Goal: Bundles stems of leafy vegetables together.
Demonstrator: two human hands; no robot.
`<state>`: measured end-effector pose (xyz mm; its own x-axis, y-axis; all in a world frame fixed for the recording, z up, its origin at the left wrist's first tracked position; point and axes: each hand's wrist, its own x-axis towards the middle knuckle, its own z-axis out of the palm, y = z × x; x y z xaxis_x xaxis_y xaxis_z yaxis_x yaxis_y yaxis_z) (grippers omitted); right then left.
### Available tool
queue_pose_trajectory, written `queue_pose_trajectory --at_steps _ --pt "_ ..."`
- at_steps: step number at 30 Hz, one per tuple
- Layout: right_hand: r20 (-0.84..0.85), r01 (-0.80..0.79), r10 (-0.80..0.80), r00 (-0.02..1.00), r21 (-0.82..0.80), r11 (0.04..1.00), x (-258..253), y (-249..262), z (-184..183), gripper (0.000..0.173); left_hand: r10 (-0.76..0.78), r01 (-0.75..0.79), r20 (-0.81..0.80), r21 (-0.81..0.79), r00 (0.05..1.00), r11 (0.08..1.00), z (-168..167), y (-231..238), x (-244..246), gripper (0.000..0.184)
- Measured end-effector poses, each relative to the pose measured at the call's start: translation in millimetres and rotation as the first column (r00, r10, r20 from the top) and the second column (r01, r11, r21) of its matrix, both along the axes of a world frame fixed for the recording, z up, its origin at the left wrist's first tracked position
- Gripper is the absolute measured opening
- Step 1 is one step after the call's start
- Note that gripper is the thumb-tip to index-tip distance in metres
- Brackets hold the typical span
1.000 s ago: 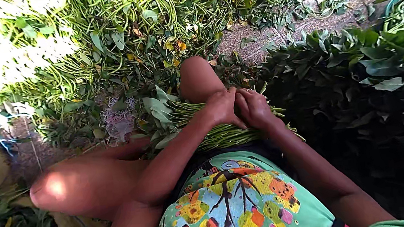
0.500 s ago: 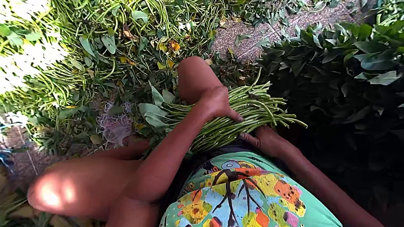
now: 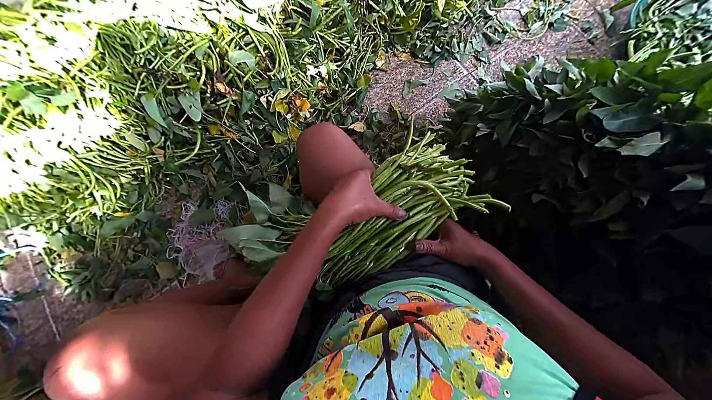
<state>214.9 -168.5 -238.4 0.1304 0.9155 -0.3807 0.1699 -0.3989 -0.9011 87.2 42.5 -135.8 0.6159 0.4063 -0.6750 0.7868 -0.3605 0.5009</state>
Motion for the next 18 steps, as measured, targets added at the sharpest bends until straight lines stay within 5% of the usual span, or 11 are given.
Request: queue_pose_trajectory --at_steps 3,5,7,10,15,18 --pt "0.107 -0.186 0.222 0.969 -0.269 0.945 7 -17 11 0.092 0.009 -0.008 0.028 -0.019 1.0 1.0 -6 2 -4 0.087" --pt "0.166 -0.214 0.268 0.949 -0.287 0.934 1 -15 15 0.104 -0.009 0.009 0.01 -0.026 1.0 1.0 -6 2 -1 0.086" --pt "0.191 -0.115 0.126 0.973 -0.07 0.991 -10 -5 7 0.105 -0.025 0.025 -0.005 -0.018 1.0 1.0 -5 -1 3 0.084" --pt "-0.005 0.055 -0.055 0.998 0.187 0.981 -11 21 2 0.091 0.024 -0.021 0.076 -0.047 0.997 0.999 -8 4 -3 0.081" --pt "-0.273 0.237 -0.166 0.948 0.251 0.938 -11 42 42 0.059 0.257 -0.165 0.228 -0.357 0.939 0.92 -1 11 -31 0.064" --pt "-0.323 0.421 -0.333 0.886 0.258 0.87 -33 49 47 0.063 0.312 -0.206 0.219 -0.403 0.924 0.892 1 13 -38 0.062"
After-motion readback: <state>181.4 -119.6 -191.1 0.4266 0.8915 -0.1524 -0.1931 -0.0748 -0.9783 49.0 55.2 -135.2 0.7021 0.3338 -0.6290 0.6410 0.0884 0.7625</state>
